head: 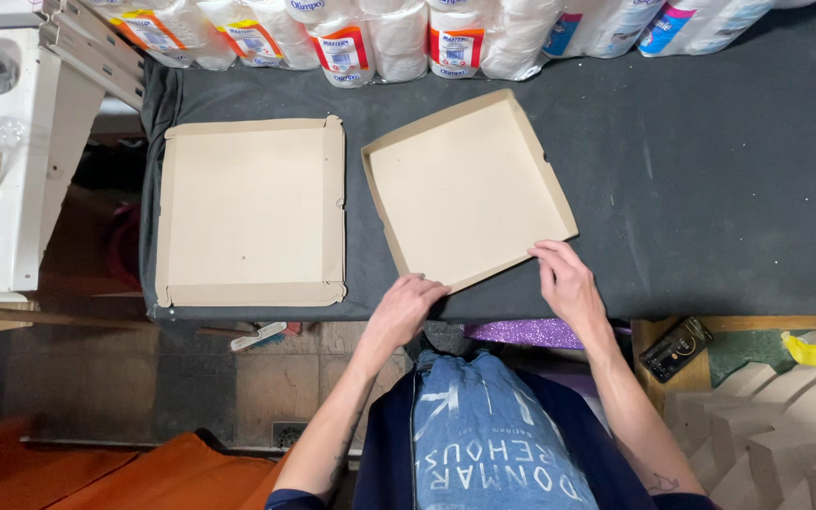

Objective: The person assembles cardboard pizza boxes by folding the pre-scored flaps and stacking the finished boxes on a work surface.

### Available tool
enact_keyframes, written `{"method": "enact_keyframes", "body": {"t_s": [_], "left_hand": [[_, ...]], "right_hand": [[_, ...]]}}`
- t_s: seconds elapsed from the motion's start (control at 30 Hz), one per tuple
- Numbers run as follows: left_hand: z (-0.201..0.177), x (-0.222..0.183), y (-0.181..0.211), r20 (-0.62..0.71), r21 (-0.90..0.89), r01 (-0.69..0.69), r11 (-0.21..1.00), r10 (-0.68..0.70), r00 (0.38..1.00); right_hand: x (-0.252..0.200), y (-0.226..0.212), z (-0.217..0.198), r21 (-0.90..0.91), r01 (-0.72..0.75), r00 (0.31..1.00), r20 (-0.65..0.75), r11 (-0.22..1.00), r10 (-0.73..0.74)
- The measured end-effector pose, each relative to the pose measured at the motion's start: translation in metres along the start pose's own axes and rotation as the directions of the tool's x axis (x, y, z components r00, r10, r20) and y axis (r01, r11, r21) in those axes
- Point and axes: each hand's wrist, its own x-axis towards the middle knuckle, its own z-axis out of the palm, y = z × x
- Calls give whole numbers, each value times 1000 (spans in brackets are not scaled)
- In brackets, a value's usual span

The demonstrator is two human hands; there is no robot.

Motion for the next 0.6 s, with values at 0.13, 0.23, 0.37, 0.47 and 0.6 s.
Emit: {"method": "enact_keyframes", "body": {"t_s": [0.13,0.23,0.37,0.47,0.6], "left_hand": [[-2,17,47,-21,-105,-102,989,101,995],[-7,26,53,-30,-180,-195,964,192,981],[-12,32,21,-26,-193,-133,972,131,991],[-28,30,7,-39,-160,-77,984,72,997],[-47,33,12,-41,-191,-38,981,30,999]], "right_hand": [[-6,-20,24,13,157,987,34,987,-158],[-18,-29,27,-10,256,957,142,967,-252],[-31,-26,29,33,283,955,86,959,-285],[-36,-29,29,50,290,955,42,956,-292],[-42,-31,32,53,263,964,16,963,-264]]}}
